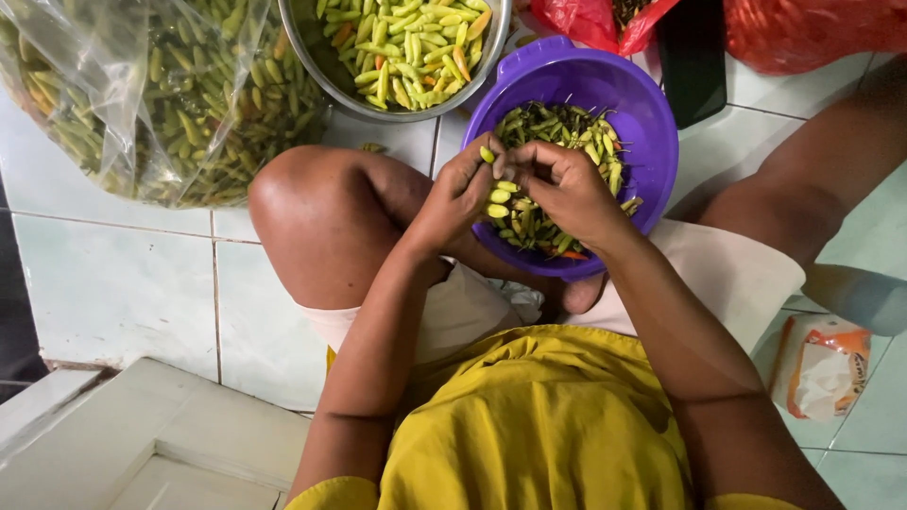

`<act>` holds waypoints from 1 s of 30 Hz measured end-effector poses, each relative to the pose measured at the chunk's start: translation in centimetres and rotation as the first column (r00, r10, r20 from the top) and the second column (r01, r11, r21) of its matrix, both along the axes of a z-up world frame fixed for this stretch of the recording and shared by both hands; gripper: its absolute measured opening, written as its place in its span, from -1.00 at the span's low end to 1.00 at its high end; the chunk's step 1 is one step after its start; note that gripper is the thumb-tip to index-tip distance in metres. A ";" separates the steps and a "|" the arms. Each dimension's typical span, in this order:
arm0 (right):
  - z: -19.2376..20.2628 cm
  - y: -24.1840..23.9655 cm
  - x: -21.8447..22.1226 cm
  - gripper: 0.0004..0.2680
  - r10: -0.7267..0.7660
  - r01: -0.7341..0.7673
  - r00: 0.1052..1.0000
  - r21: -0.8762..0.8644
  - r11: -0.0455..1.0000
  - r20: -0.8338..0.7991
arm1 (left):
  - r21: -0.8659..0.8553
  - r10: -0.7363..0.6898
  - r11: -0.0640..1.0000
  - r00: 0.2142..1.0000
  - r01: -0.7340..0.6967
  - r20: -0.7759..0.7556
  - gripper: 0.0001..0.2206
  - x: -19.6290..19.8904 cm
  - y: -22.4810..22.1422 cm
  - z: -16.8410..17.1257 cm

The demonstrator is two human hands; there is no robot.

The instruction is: Removing the stems from green chilies by hand and collecting them in a purple bowl.

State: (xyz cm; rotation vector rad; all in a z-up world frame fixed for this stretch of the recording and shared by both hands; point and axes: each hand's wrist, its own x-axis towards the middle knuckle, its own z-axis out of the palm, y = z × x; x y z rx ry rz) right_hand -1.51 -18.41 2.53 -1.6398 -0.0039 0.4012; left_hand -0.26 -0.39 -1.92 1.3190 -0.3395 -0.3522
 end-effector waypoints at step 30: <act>7.8 0.3 3.7 -0.81 0.218 -0.119 0.944 -0.360 0.925 0.248 | -0.032 0.032 0.999 0.999 -0.030 0.042 -0.85 0.6 1.5 2.9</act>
